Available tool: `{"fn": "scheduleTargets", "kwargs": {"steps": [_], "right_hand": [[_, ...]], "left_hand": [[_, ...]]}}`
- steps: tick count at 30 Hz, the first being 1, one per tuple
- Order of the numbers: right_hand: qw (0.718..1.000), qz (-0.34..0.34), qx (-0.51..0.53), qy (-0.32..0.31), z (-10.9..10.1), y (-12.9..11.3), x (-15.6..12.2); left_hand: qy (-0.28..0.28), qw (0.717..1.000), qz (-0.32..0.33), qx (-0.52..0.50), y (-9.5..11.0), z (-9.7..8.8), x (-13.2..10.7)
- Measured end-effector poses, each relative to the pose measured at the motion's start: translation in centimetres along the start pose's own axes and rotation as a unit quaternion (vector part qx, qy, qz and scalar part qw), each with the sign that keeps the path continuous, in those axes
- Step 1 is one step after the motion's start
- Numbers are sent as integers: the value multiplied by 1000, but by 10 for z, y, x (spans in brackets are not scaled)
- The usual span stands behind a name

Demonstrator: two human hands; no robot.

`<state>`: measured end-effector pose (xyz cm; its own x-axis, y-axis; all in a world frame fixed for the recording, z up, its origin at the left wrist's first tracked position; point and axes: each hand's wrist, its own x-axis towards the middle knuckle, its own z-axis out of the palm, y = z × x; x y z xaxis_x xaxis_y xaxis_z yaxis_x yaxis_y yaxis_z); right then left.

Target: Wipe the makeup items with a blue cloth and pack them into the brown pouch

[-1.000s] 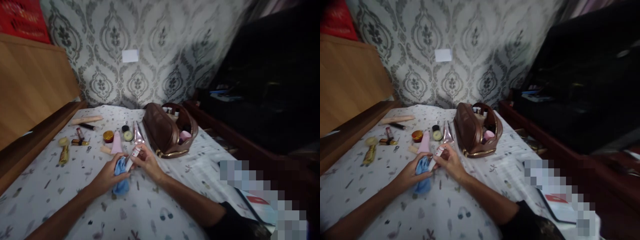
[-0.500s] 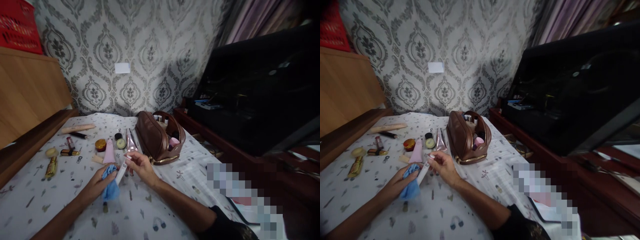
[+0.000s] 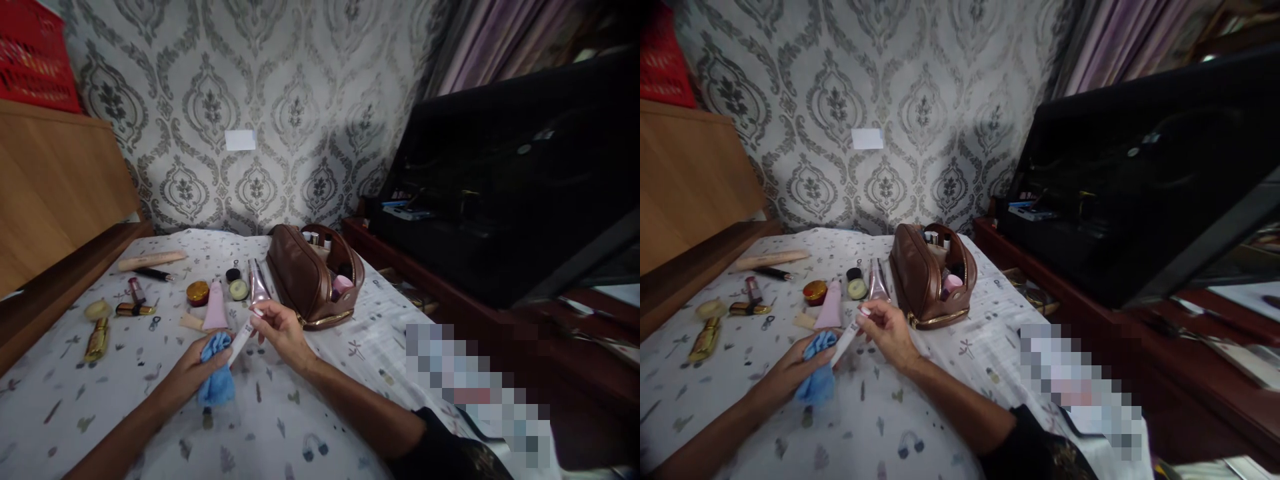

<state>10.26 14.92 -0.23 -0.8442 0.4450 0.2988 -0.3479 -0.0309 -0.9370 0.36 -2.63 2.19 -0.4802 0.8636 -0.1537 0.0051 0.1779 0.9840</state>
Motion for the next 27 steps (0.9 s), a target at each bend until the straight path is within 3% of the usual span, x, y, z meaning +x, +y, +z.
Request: {"fn": "scheduleTargets", "kwargs": {"steps": [9,19,24,27], "right_hand": [[999,23,39,-10,2,2,1],[995,47,81,-47,14,9,-8],[994,41,87,-46,15,10,-11],[993,70,89,-43,12,11,-10]], "left_hand": [[86,995,-25,33,-11,-4,1],[67,995,-36,64,3,7,-5],[54,994,-19,98,-1,1,-3],[50,994,-11,96,-5,-3,-1]]}}
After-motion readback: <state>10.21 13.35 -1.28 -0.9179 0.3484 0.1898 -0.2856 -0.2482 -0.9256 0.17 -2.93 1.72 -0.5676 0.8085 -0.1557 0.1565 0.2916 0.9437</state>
